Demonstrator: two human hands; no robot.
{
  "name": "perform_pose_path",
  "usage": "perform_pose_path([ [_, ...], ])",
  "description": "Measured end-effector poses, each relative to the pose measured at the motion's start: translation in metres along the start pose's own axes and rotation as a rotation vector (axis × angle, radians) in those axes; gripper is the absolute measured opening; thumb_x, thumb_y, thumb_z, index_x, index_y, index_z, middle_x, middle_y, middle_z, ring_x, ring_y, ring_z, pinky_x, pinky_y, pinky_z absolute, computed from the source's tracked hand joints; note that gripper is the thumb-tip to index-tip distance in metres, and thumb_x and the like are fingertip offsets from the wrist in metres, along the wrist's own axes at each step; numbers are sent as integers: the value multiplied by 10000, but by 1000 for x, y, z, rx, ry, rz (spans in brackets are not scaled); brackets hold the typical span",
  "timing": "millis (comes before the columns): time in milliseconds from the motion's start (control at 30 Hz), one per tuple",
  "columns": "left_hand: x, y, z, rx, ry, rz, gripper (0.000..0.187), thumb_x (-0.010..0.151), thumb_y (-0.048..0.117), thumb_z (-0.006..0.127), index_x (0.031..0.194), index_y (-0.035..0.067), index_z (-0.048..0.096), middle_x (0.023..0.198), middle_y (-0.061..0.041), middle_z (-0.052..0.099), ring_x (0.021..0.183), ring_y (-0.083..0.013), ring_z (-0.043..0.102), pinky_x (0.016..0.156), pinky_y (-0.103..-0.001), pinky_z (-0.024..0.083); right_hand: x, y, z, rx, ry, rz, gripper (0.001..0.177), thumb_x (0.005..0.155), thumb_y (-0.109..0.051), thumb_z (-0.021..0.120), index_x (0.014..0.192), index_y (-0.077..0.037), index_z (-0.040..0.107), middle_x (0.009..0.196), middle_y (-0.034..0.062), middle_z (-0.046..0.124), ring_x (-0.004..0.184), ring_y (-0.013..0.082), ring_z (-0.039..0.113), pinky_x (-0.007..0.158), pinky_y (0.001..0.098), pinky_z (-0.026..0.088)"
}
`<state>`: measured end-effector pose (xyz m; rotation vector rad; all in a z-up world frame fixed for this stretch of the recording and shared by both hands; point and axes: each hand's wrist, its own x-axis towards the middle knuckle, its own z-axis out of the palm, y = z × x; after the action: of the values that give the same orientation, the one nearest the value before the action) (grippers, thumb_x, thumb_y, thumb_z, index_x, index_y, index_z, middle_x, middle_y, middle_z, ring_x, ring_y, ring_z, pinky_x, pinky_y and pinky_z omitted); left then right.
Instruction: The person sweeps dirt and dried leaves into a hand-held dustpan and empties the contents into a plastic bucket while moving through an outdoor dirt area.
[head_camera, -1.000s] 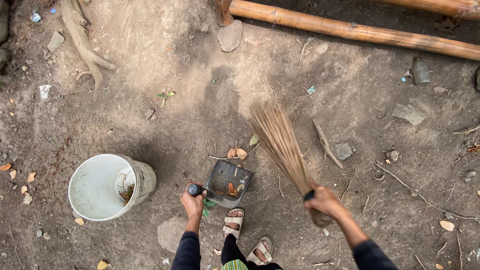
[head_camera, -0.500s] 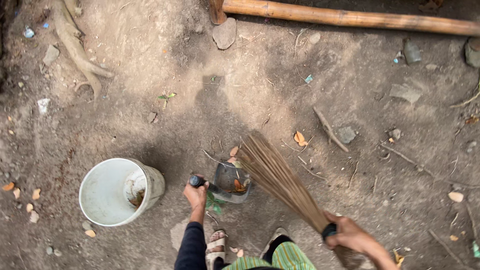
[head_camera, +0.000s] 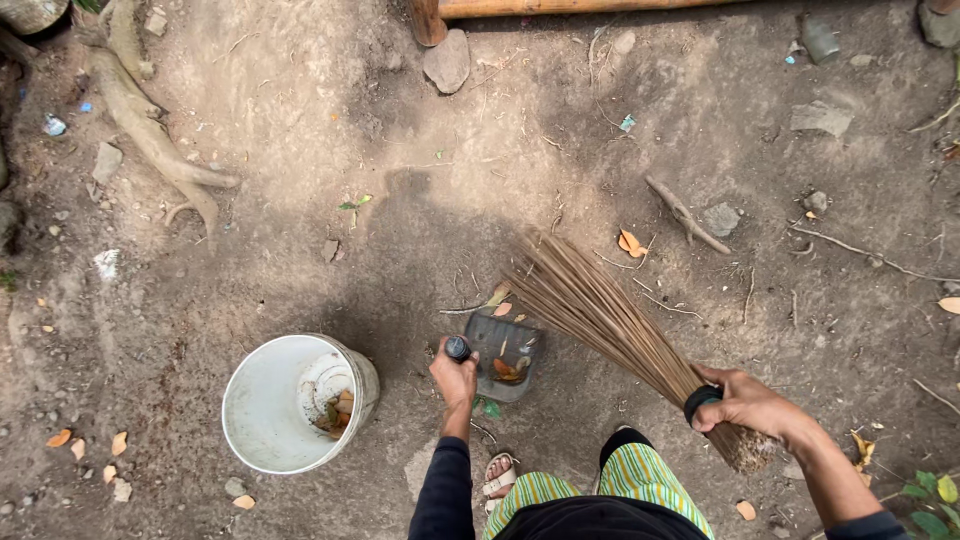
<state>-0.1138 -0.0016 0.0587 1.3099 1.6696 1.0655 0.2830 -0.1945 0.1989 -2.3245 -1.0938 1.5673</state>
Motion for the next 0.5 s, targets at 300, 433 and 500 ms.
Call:
perform_pose_path([
  [300,-7,-27,11,27,-40,42,365,681,-20,790,1019,39,665,859,-160,738,800,-267,726,784,-370,554,54,-88,29,-241,140,-14,1057,665,-176,849,1576,-193,314,926,145,768,763,241,739,740,396,618],
  [433,-8,-26,10,29,-60,56,363,689,-20,793,1023,37,662,879,-160,740,815,-261,726,792,-369,555,118,-100,85,-425,106,66,734,720,-288,847,1383,-141,569,1044,147,751,896,257,747,818,396,620],
  [500,-9,-27,8,28,-54,82,371,686,-25,803,1023,37,662,891,-158,736,828,-252,717,797,-370,554,114,-90,111,-561,75,21,590,758,-306,867,1253,-68,652,1056,150,745,953,270,723,860,396,586],
])
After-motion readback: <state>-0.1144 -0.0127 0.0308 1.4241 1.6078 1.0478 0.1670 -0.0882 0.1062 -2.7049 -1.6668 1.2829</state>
